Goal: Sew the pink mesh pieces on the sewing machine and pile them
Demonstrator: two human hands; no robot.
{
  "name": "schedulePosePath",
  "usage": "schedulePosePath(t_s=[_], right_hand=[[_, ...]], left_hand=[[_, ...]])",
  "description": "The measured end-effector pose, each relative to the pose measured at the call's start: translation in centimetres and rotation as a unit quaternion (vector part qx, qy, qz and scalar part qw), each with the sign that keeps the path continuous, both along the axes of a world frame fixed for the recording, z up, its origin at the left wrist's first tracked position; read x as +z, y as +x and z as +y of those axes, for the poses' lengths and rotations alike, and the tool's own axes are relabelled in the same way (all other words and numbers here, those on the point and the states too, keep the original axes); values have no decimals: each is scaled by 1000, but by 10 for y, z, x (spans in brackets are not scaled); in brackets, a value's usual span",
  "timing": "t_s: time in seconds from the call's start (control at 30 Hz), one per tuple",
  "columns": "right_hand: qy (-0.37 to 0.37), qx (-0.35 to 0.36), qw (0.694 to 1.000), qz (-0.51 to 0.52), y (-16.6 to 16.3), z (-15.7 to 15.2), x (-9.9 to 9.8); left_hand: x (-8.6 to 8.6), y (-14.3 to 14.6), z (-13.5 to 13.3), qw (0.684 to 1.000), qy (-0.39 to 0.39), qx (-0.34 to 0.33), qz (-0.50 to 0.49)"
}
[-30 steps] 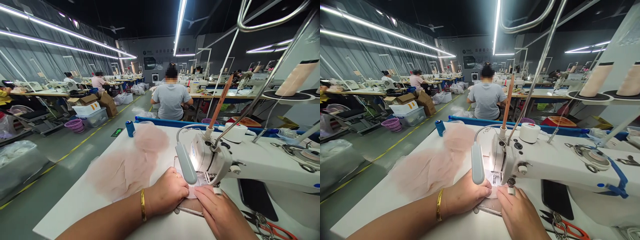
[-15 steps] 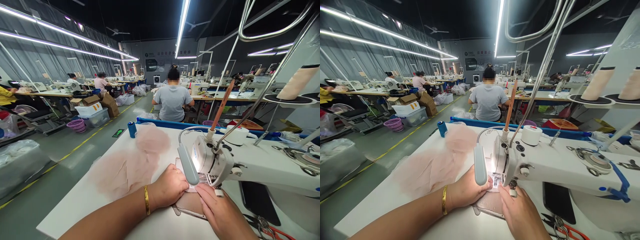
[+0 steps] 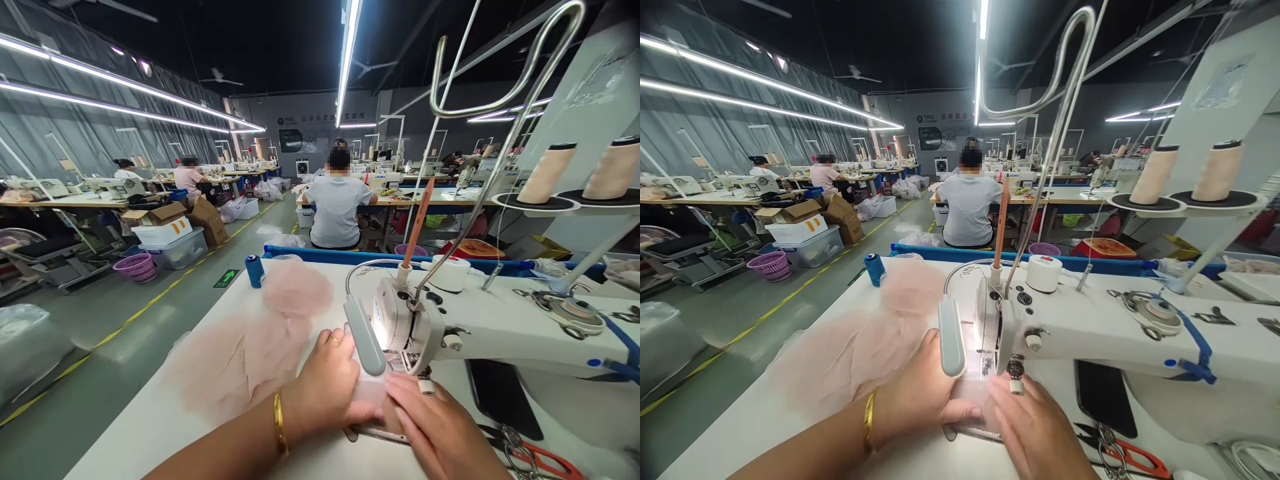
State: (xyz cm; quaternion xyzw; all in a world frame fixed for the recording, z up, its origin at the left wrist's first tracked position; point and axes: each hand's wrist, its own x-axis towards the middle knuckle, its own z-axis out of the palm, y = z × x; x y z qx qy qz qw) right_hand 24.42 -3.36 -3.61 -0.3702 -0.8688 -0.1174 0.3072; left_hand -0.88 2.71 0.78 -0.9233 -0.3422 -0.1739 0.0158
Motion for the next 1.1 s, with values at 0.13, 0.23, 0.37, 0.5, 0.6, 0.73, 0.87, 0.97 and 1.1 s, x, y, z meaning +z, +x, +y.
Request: schedulePosePath(t_s=[0.13, 0.23, 0.37, 0.5, 0.6, 0.73, 0.87, 0.97, 1.1], right_hand=[[-45, 35, 998, -4, -10, -4, 12], [-41, -93, 995, -7, 6, 2, 13], [2, -94, 996, -3, 23, 4, 19], [-7, 20, 1000, -2, 2, -6, 27], [-32, 41, 999, -7, -8, -11, 24], [-48, 44, 998, -23, 1, -9, 12], [-50, 48, 997, -37, 6, -8, 11], [-26, 48, 998, -9, 1, -7, 17], [-6, 42, 999, 14, -6, -5, 25]], left_hand=[[9, -5, -15, 999, -9, -51, -1], [9, -5, -20, 993, -69, -97, -3], [5, -3, -22, 983, -123, -133, 17], [6, 0, -20, 983, -123, -136, 21], [8, 2, -19, 985, -123, -114, 40], [2, 3, -22, 987, -88, -113, 66], [-6, 4, -27, 988, -79, -121, 45], [-6, 4, -28, 989, -81, -114, 48], [-2, 4, -27, 989, -87, -108, 50]])
